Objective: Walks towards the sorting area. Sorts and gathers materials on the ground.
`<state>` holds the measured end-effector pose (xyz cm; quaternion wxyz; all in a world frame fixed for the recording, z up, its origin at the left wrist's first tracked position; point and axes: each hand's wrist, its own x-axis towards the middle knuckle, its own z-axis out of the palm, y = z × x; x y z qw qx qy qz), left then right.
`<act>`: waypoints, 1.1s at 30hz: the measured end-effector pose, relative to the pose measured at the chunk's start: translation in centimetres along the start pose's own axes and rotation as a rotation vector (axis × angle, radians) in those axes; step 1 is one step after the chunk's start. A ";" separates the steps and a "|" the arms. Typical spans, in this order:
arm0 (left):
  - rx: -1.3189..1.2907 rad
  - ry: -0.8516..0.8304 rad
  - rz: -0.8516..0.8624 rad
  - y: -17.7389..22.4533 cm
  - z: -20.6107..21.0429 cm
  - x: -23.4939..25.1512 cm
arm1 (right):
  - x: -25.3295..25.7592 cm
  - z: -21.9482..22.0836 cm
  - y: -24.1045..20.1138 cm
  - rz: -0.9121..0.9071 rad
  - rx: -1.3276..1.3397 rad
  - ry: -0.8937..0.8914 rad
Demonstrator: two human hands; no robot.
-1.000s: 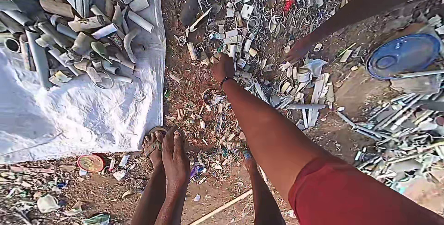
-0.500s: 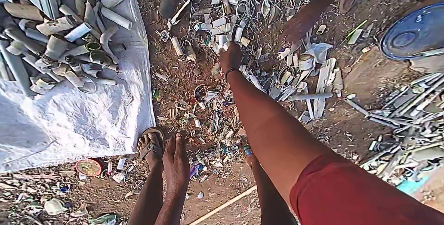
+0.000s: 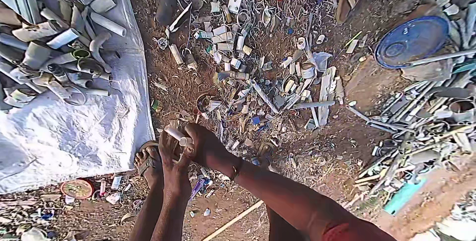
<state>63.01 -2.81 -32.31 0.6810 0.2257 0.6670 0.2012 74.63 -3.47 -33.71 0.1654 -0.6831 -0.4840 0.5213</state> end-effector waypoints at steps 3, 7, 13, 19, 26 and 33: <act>-0.109 0.031 -0.060 -0.1 0.7 -0.6 | -3.3 -0.7 -1.6 -0.026 0.177 -0.363; -0.194 -0.075 -0.142 -0.3 1.1 -1.0 | -2.2 -5.6 2.1 0.071 0.477 -0.513; -0.245 -0.191 -0.235 -1.1 1.8 -2.2 | 6.8 -12.5 17.2 0.430 -0.098 0.345; -0.168 -0.227 -0.251 -2.7 2.2 -2.5 | 11.4 -12.3 25.1 0.534 -0.621 0.301; -0.135 -0.216 -0.275 -2.9 3.0 -2.6 | 7.3 -8.7 23.4 0.450 -0.701 0.106; -0.116 -0.182 -0.274 -2.6 3.0 -2.5 | 6.1 -12.1 21.8 0.473 -0.487 0.408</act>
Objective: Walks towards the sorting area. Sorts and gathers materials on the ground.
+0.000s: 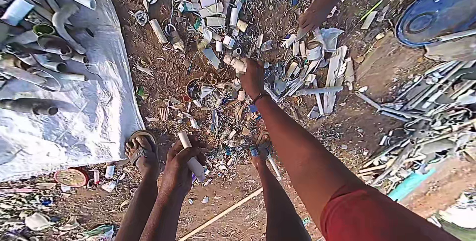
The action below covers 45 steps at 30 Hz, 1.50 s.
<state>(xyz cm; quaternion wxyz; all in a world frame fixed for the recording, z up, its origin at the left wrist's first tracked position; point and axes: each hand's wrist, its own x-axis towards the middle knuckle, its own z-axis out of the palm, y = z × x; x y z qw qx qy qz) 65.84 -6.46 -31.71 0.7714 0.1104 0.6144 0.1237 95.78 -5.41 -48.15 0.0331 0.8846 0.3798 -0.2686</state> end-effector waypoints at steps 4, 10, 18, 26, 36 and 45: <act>0.000 -0.003 0.012 -0.2 -0.4 0.1 | 5.9 0.0 -2.1 0.052 0.058 0.134; -0.022 -0.007 0.020 -0.3 -0.8 0.2 | 8.4 2.1 -4.0 0.098 -0.079 0.005; -0.155 0.097 0.077 0.9 -0.3 0.7 | -10.5 -2.7 -5.3 0.073 0.788 -0.341; -0.086 0.087 0.162 0.6 -1.0 0.8 | -21.6 -8.4 -12.9 -0.454 0.198 -0.694; -0.266 -0.452 0.142 1.3 -2.4 -0.4 | -2.5 -5.2 -6.4 -0.111 0.471 -0.274; -0.237 -0.438 0.086 0.8 -3.9 -0.4 | 9.9 3.4 -9.0 0.060 -0.017 -0.088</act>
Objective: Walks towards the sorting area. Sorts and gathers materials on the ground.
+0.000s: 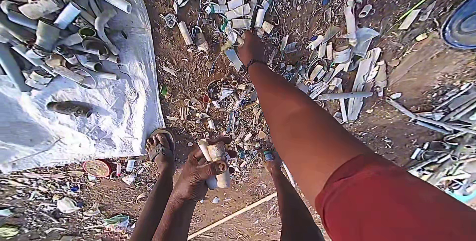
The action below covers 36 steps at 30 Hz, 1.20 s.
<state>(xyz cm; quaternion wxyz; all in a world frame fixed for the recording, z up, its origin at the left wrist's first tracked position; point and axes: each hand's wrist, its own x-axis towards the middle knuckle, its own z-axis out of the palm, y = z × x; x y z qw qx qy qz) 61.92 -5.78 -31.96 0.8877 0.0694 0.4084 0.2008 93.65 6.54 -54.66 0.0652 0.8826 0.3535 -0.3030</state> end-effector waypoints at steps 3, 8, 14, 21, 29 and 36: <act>-0.005 0.005 -0.005 0.3 0.4 0.3 | -2.3 0.1 1.1 0.058 0.061 -0.006; -0.036 0.062 -0.015 1.1 1.2 0.7 | -6.2 2.2 7.4 0.152 0.516 -0.052; -0.039 0.096 -0.001 1.3 1.3 0.8 | -11.1 3.9 11.1 0.197 1.186 -0.231; 0.021 0.331 -0.009 2.5 1.8 1.2 | -17.7 3.1 7.9 0.338 1.054 0.045; 0.275 0.779 0.060 7.9 -0.9 1.6 | -29.0 0.3 -7.2 0.469 1.307 -0.345; 0.400 0.898 0.568 14.1 -5.1 0.6 | -31.0 2.5 -23.9 -0.224 1.198 -0.326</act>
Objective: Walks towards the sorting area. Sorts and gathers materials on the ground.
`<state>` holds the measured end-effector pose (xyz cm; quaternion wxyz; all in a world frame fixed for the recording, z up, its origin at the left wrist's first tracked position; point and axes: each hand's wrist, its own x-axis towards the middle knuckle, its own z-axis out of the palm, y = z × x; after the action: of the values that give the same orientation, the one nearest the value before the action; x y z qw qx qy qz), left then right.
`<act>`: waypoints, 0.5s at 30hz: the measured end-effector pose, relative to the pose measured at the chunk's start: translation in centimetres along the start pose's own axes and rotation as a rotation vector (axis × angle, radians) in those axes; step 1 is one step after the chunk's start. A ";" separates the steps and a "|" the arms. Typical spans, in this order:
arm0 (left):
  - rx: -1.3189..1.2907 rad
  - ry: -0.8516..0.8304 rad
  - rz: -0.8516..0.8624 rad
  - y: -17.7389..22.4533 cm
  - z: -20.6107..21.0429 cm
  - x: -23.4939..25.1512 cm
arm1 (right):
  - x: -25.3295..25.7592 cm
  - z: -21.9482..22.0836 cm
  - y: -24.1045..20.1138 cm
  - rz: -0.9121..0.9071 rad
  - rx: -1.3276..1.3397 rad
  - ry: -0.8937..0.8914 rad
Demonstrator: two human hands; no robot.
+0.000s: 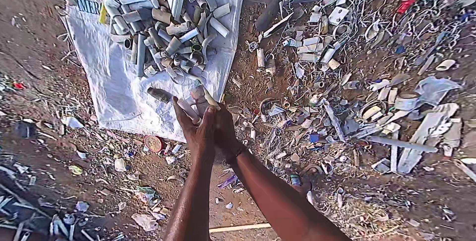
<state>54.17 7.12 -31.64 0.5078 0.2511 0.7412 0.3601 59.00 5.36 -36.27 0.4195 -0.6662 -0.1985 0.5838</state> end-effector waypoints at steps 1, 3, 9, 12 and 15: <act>0.027 -0.013 0.053 0.7 -0.5 0.6 | 1.1 1.8 -1.0 -0.072 0.009 -0.038; 0.073 -0.013 0.117 1.2 -1.4 1.3 | 2.5 4.2 -5.4 0.039 0.030 -0.124; 0.041 0.089 0.022 0.1 -0.9 0.3 | 8.0 6.6 -1.9 0.043 0.013 -0.184; 0.102 0.095 -0.100 -0.9 -0.3 -1.1 | 6.5 0.8 4.3 0.062 -0.365 -0.104; 0.150 0.014 -0.141 -2.3 0.3 -3.1 | 8.2 -3.4 9.4 0.122 -0.841 -0.179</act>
<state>55.52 3.53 -31.79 0.5064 0.2328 0.7855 0.2688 62.12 5.10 -48.85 0.0574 -0.7364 -0.4148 0.5314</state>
